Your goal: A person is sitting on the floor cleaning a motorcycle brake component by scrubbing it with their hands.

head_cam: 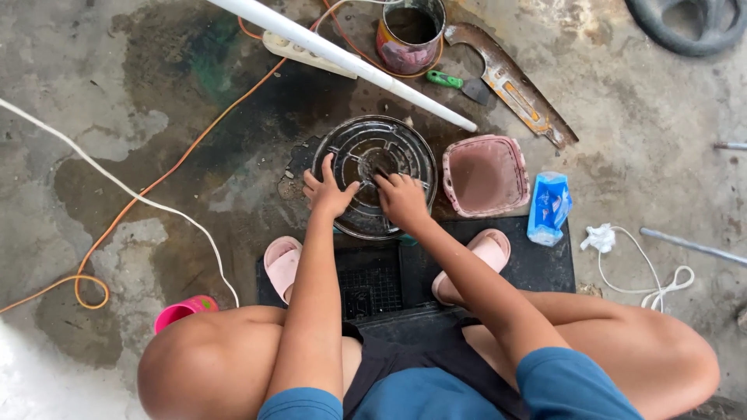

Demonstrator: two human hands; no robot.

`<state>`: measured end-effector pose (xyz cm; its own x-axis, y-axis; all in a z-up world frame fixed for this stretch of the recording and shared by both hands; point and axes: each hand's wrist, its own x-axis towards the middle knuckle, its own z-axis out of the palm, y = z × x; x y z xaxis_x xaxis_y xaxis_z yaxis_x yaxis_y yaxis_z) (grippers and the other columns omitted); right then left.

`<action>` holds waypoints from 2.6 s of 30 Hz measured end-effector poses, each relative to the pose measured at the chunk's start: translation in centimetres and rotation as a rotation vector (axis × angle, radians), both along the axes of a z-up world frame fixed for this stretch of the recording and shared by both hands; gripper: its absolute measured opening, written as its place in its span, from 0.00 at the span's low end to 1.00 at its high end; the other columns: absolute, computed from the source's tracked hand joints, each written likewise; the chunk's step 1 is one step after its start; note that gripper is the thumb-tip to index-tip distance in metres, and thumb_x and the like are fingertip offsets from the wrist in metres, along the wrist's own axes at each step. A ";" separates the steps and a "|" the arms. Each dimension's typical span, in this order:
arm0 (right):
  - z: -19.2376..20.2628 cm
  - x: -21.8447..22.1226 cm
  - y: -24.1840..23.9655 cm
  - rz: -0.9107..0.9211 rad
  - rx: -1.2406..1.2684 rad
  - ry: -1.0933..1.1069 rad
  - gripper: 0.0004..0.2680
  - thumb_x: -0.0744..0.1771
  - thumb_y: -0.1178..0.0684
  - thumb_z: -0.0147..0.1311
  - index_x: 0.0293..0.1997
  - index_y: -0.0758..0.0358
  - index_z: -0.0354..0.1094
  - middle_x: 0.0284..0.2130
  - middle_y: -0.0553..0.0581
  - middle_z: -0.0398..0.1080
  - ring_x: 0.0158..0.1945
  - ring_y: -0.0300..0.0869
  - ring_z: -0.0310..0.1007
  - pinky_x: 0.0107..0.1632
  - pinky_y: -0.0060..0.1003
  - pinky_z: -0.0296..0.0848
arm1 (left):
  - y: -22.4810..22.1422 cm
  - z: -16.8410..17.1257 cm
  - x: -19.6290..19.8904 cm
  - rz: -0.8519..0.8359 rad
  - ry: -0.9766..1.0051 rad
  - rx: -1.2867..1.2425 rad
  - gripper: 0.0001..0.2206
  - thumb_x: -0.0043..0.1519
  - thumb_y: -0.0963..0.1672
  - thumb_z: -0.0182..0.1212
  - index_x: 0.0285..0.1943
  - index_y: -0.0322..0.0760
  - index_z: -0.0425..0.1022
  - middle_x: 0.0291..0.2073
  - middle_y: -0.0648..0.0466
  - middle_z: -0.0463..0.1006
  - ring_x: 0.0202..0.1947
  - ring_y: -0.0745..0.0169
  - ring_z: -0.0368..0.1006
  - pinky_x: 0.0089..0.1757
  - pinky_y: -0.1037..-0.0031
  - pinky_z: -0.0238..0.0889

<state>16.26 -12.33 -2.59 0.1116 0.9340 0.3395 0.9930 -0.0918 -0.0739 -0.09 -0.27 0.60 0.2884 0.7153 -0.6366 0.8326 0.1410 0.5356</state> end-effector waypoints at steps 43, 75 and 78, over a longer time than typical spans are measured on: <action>-2.2 -0.2 2.3 -0.105 -0.077 -0.030 0.11 0.65 0.48 0.53 0.51 0.51 0.75 0.31 0.52 0.71 0.36 0.51 0.71 0.39 0.49 0.65 | -0.3 -0.2 0.1 0.017 -0.025 0.008 0.39 0.66 0.57 0.58 0.80 0.69 0.33 0.74 0.35 0.35 0.72 0.27 0.43 0.58 0.34 0.54; -1.3 0.1 2.4 -0.187 -0.104 0.019 0.23 0.66 0.31 0.50 0.59 0.57 0.71 0.37 0.58 0.65 0.43 0.54 0.63 0.44 0.49 0.59 | -0.6 0.5 -0.1 0.013 -0.025 0.032 0.39 0.67 0.57 0.58 0.81 0.67 0.33 0.75 0.34 0.34 0.73 0.25 0.42 0.59 0.33 0.53; 1.1 -1.9 1.2 0.023 -0.069 0.099 0.22 0.68 0.31 0.48 0.59 0.57 0.71 0.36 0.55 0.63 0.40 0.50 0.62 0.44 0.44 0.58 | -0.4 0.7 0.0 0.015 0.000 0.042 0.39 0.66 0.57 0.60 0.80 0.69 0.33 0.75 0.36 0.35 0.72 0.28 0.44 0.59 0.35 0.55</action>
